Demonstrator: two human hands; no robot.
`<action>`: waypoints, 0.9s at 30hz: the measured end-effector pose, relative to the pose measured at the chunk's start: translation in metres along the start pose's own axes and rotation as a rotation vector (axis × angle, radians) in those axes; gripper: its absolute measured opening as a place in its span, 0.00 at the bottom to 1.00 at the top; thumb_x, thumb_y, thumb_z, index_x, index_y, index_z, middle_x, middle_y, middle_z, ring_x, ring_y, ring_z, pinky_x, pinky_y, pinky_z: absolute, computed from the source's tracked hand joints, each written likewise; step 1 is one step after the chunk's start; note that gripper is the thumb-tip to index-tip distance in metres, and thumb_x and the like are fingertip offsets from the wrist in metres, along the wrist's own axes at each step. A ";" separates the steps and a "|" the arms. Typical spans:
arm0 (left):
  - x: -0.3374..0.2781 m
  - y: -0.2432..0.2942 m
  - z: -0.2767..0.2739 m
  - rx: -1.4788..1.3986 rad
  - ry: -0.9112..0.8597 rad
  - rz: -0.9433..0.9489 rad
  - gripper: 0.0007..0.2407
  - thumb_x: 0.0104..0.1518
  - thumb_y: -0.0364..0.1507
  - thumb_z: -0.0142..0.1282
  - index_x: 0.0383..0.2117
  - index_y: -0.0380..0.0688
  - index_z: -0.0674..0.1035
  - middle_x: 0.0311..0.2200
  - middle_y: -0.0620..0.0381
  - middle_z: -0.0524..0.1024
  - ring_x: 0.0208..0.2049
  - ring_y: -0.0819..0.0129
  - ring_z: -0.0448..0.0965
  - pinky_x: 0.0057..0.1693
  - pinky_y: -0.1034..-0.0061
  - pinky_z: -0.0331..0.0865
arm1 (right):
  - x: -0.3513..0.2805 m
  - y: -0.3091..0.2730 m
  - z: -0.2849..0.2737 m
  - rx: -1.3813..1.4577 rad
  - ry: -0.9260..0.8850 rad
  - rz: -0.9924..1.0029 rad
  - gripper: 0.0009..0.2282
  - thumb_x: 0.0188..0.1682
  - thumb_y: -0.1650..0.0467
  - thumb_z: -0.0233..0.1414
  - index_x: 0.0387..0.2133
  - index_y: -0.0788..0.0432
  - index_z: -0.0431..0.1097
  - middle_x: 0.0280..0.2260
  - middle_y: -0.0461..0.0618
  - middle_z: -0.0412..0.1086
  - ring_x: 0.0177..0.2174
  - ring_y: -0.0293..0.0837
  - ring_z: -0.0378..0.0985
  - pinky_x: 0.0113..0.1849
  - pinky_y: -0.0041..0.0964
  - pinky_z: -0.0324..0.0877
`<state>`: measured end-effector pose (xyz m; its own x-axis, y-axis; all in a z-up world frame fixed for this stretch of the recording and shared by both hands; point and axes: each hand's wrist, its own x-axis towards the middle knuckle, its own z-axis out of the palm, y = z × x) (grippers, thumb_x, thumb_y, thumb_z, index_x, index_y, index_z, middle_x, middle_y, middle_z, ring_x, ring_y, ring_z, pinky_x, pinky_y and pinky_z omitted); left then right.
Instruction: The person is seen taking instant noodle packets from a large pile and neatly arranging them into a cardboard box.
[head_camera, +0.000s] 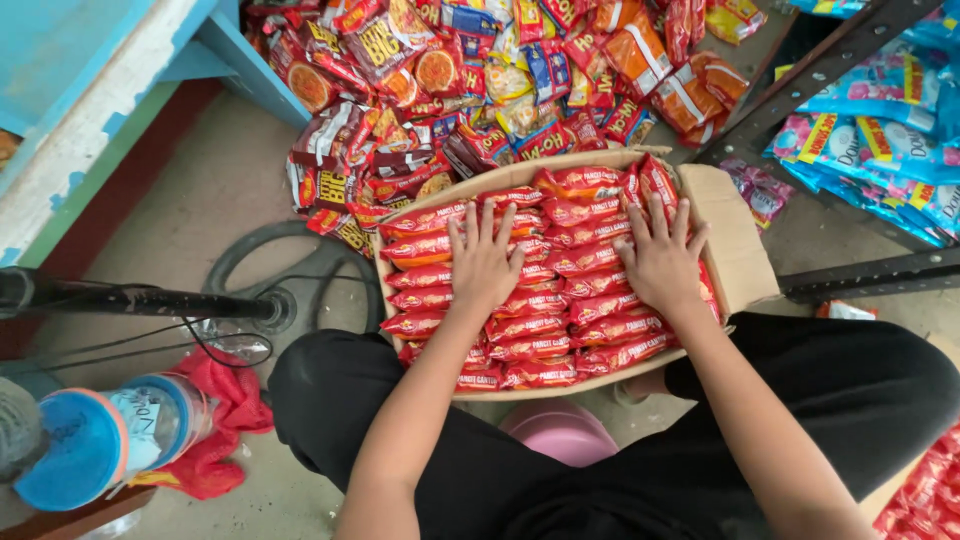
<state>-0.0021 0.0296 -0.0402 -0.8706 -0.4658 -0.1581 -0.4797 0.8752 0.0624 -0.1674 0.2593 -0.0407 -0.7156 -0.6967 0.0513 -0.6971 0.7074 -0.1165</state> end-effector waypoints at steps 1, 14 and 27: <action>0.000 0.000 0.001 0.002 0.005 -0.003 0.28 0.66 0.48 0.29 0.72 0.59 0.46 0.73 0.49 0.41 0.73 0.47 0.35 0.71 0.42 0.28 | -0.001 -0.009 -0.008 0.002 0.005 -0.003 0.29 0.56 0.53 0.39 0.69 0.50 0.53 0.71 0.59 0.44 0.68 0.71 0.38 0.58 0.83 0.36; -0.001 0.001 0.014 -0.037 0.121 0.036 0.29 0.64 0.47 0.37 0.72 0.58 0.51 0.72 0.46 0.47 0.73 0.45 0.41 0.71 0.41 0.31 | -0.017 -0.068 0.001 0.050 -0.070 0.006 0.34 0.53 0.51 0.41 0.71 0.49 0.44 0.70 0.61 0.43 0.69 0.57 0.41 0.61 0.75 0.33; 0.018 -0.023 -0.009 -0.334 -0.124 0.051 0.27 0.68 0.49 0.28 0.70 0.54 0.54 0.74 0.48 0.42 0.74 0.48 0.38 0.74 0.49 0.31 | -0.014 -0.067 -0.001 0.105 -0.110 0.037 0.33 0.53 0.49 0.41 0.70 0.44 0.44 0.69 0.60 0.44 0.68 0.55 0.41 0.61 0.73 0.32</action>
<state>-0.0079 -0.0005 -0.0352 -0.8843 -0.3855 -0.2633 -0.4630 0.7968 0.3883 -0.1102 0.2220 -0.0322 -0.7276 -0.6830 -0.0638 -0.6573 0.7208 -0.2197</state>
